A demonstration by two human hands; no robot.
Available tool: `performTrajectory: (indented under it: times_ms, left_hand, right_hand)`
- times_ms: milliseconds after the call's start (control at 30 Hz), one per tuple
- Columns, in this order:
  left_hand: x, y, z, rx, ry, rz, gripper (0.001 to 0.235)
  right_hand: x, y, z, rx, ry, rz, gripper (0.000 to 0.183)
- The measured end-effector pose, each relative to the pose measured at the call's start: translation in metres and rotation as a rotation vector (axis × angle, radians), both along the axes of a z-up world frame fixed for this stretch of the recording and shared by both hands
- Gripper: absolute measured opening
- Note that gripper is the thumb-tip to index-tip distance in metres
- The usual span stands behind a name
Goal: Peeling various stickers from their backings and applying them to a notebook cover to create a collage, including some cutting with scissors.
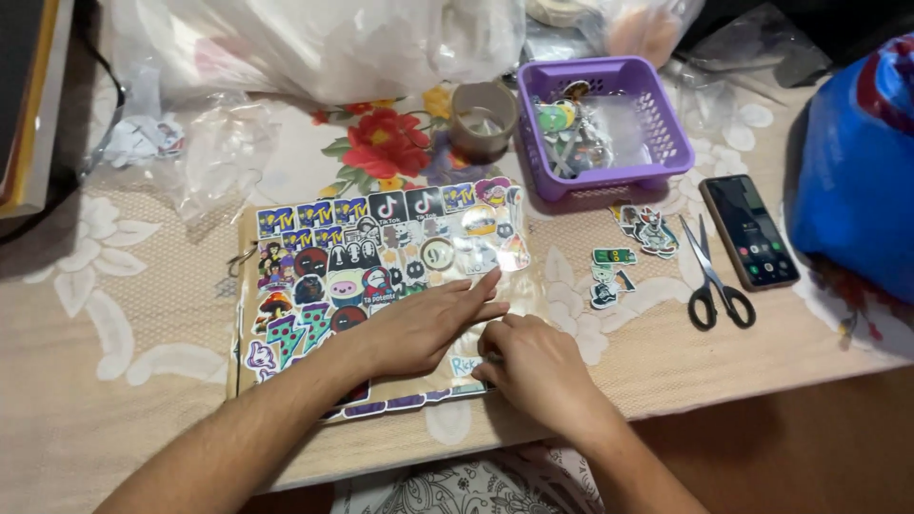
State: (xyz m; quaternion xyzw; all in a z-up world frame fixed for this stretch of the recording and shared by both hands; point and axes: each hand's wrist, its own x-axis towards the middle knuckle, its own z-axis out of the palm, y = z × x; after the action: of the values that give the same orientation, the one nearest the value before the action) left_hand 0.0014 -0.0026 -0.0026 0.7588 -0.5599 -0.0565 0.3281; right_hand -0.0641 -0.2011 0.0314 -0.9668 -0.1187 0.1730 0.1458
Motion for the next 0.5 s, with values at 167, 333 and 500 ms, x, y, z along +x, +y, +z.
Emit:
performTrajectory:
  times_ms: [167, 333, 500]
  left_hand:
    - [0.001, -0.001, -0.004, -0.014, 0.006, 0.008, 0.085]
    - [0.001, 0.0, -0.01, 0.0, -0.009, 0.023, 0.096]
    - [0.002, -0.002, -0.016, 0.009, 0.009, 0.017, 0.088]
  right_hand:
    - [-0.001, -0.002, 0.018, 0.027, 0.041, -0.032, 0.013]
    - [0.001, -0.004, 0.014, -0.007, 0.062, -0.016, 0.017]
    - [0.001, -0.004, 0.01, -0.054, 0.046, -0.028, 0.014]
